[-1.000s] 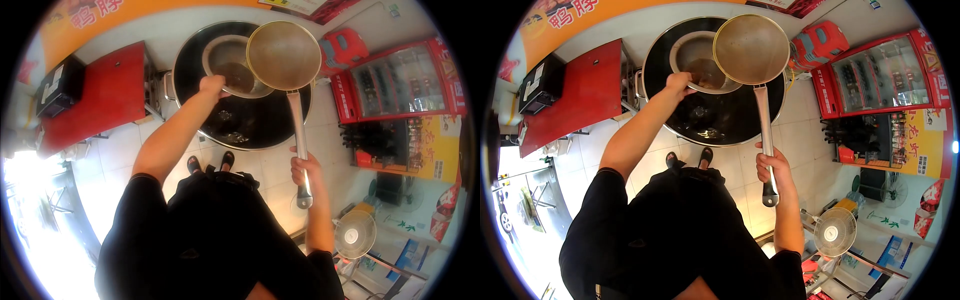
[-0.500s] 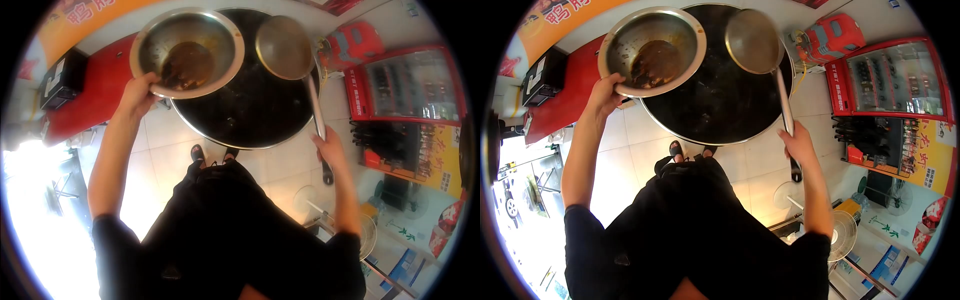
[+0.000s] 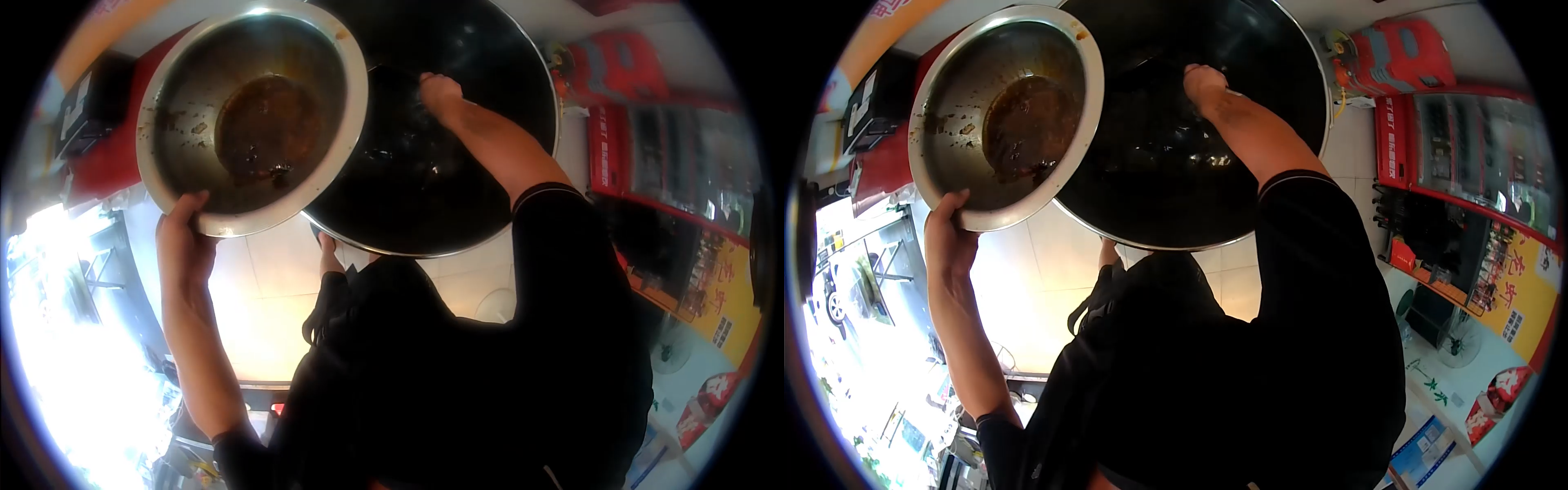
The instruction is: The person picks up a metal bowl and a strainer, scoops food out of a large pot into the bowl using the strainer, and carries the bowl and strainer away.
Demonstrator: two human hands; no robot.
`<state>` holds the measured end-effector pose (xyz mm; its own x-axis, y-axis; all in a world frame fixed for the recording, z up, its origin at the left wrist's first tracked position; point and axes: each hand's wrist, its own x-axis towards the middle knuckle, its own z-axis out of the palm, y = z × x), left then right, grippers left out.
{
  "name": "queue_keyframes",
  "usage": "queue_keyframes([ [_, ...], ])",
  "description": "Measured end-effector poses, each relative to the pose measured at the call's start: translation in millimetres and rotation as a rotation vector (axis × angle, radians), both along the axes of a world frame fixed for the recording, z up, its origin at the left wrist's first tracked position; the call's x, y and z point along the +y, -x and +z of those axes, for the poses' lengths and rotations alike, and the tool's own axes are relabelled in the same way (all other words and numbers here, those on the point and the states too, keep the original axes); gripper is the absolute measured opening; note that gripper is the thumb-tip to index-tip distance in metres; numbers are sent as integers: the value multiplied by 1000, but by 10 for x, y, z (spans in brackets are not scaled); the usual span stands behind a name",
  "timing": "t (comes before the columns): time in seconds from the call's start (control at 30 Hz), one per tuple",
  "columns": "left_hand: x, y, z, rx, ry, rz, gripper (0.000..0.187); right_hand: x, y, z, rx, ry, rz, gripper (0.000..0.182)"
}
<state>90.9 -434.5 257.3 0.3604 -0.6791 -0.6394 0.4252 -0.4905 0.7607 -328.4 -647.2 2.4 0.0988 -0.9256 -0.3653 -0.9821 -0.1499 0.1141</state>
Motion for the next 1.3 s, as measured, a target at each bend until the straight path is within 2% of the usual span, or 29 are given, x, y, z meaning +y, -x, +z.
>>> queue_keyframes([
  [0.03,9,-21,-40,21,13,21,33,-72,-65,-59,-1,-2,11,31],
  [0.1,36,-46,-79,42,18,51,32,-153,-159,-190,336,-221,103,52],
  [0.23,40,-25,-76,50,23,71,33,-236,-45,-283,397,-224,19,51],
  [0.33,43,-20,-70,62,34,79,34,-255,274,-167,193,-348,-117,35],
  [0.4,43,-18,-75,69,39,88,35,-219,600,-330,477,-294,36,22],
  [0.43,38,-20,-80,64,35,101,35,-200,667,-217,479,-294,37,22],
  [0.5,30,-12,-72,59,31,113,35,-134,818,-2,578,-681,477,16],
  [0.53,32,-1,-57,63,20,112,36,-92,964,-102,578,-682,475,16],
  [0.6,27,-23,-48,67,9,108,36,19,1175,-416,527,-1173,354,19],
  [0.63,27,-43,-59,65,-7,114,36,97,1145,-299,526,-1176,353,19],
  [0.7,21,-45,-57,64,-20,118,37,466,1023,182,144,-1235,103,27],
  [0.73,10,-26,-46,58,-24,134,37,607,1030,160,142,-1236,100,27],
  [0.8,19,-46,-69,51,-31,147,37,896,1081,1,-243,-1333,-415,39],
  [0.83,40,-84,-114,20,-27,128,38,1021,1021,-20,-245,-1335,-414,39],
  [0.9,55,-103,-120,-15,-28,105,39,1289,850,-96,-563,-1381,-617,46],
  [0.97,19,-106,-79,40,-55,153,37,1502,656,-400,-857,-1458,-629,49],
  [1.03,11,-89,-83,18,-62,160,38,1556,257,-257,-1063,-1398,-707,47],
  [1.1,0,-20,-61,6,-53,173,39,1570,77,-967,-1236,-1613,-988,42],
  [1.13,9,-9,-51,-1,-53,159,39,1523,-61,-1039,-1253,-1611,-993,42],
  [1.2,23,-20,-65,-21,-52,155,39,1342,-263,-1081,-1273,-1515,-1292,34],
  [1.3,35,9,-43,-38,-44,153,38,1072,-167,-1268,-1357,-1482,-1178,31],
])
